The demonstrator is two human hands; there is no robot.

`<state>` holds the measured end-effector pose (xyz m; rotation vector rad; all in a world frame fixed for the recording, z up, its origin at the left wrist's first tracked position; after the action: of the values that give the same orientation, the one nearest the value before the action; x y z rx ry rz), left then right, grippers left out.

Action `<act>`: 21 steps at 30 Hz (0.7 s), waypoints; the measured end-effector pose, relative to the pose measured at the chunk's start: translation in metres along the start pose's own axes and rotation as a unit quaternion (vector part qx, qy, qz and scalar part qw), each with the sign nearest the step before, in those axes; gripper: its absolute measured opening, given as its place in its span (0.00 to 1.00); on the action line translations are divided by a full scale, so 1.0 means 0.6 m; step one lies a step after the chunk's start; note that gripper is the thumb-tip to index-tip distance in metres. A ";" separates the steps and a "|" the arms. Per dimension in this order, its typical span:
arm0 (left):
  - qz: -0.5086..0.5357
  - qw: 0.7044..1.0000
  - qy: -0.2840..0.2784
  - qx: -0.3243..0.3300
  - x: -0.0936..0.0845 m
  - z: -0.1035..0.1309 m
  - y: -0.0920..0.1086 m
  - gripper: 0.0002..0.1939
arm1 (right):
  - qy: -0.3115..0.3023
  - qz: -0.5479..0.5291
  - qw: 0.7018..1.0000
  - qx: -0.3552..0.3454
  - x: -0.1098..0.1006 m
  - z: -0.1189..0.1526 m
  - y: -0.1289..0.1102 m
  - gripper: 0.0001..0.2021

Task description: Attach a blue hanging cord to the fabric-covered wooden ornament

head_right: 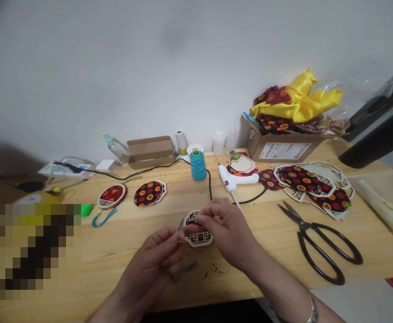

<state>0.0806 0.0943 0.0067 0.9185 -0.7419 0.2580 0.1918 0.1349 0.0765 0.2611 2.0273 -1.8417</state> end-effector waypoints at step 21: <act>0.018 1.000 0.009 0.015 -0.001 -0.007 0.011 0.07 | 0.014 0.162 0.968 -0.192 0.032 0.044 -0.077 0.10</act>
<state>0.0788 0.1016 0.0086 0.9303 -0.7404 0.3093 0.1606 0.1013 0.1092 0.4751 2.1569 -1.2317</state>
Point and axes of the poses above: each hand's wrist, its own z-axis away from the middle knuckle, its own x-axis out of the palm, y = z × x, the point moved 10 cm from there along -z, towards the middle knuckle, and after that the axes turned 3 degrees about -y, right-handed, at the moved point
